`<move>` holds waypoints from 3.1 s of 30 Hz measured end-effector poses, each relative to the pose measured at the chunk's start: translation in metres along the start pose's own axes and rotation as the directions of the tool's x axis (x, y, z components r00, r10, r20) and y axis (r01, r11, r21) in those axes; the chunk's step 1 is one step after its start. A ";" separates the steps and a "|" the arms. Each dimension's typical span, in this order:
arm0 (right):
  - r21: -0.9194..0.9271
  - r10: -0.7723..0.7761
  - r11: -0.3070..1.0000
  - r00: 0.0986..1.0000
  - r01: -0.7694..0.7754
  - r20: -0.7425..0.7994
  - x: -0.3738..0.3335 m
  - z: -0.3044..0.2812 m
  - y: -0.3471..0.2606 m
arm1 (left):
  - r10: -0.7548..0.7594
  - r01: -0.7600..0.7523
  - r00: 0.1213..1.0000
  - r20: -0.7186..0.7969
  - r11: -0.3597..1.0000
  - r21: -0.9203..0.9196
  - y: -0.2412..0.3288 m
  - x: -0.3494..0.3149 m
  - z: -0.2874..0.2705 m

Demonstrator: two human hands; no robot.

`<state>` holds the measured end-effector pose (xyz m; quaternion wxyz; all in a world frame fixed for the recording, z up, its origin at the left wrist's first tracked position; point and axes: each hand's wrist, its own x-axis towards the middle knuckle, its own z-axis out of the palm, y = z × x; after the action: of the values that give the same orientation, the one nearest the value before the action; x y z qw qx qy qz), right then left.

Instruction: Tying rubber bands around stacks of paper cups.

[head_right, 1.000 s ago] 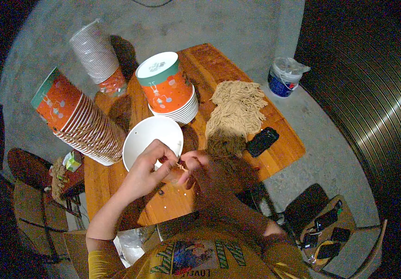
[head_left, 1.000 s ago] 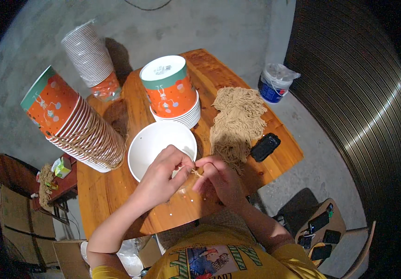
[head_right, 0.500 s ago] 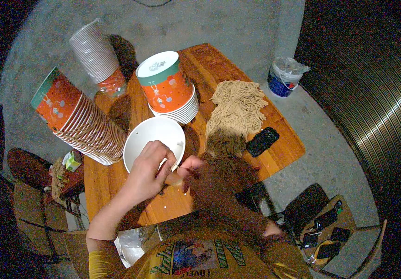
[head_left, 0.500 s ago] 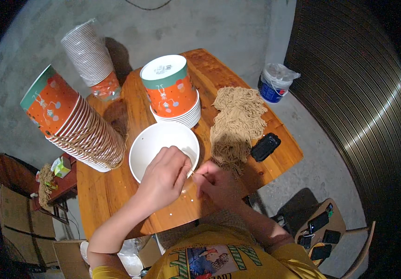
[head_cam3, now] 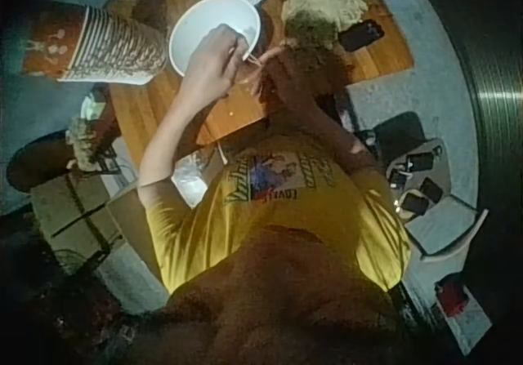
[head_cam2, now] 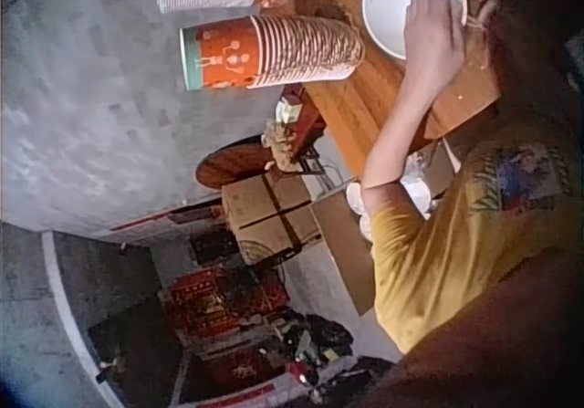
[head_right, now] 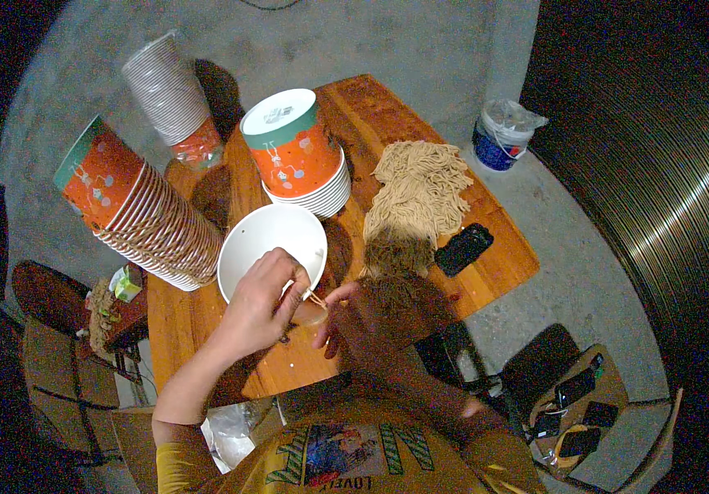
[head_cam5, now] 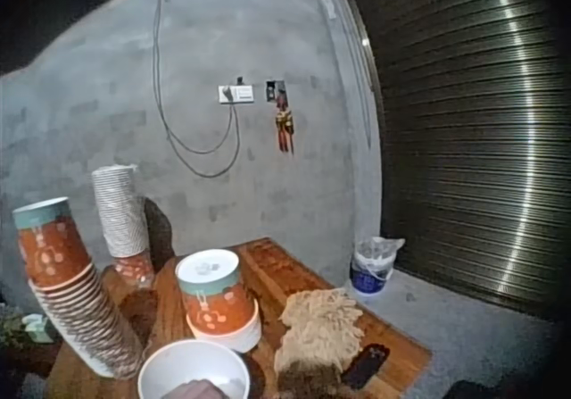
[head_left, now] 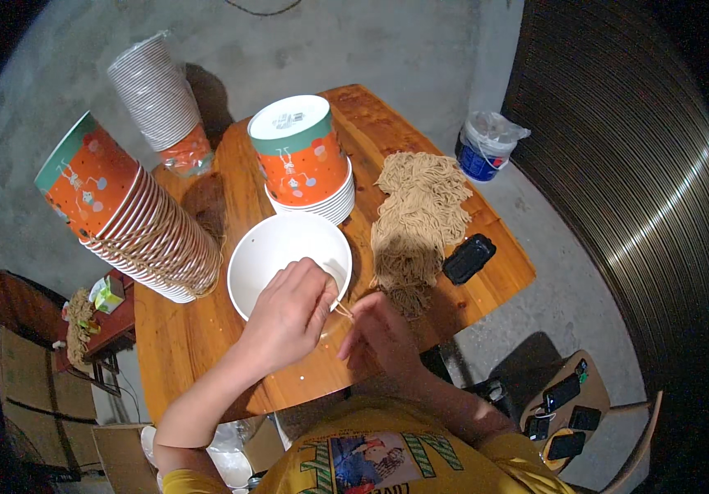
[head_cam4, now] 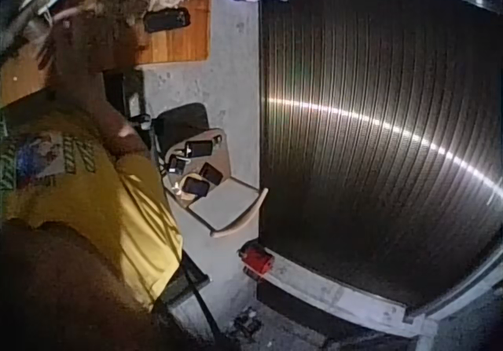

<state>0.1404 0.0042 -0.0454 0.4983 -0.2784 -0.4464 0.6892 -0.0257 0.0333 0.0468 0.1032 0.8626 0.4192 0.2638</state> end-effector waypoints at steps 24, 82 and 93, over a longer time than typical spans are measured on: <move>-0.092 0.177 0.979 0.983 -0.180 -0.038 -0.014 0.020 -0.004 | 0.069 -0.056 0.996 -0.056 0.977 0.205 0.007 -0.005 -0.006; -0.728 0.656 0.685 0.458 -0.027 0.600 -0.059 0.049 -0.081 | -0.274 0.244 0.903 -0.331 0.961 -0.130 0.049 -0.013 0.060; 0.289 0.126 0.952 0.989 -0.098 -0.080 -0.025 0.017 -0.107 | -0.389 0.443 0.845 -0.366 0.894 0.073 -0.029 -0.051 -0.020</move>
<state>0.1825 -0.0136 0.0564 0.5144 -0.2621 -0.3014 0.7589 -0.0818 0.0111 0.0333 0.0165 0.6971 0.6269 0.3475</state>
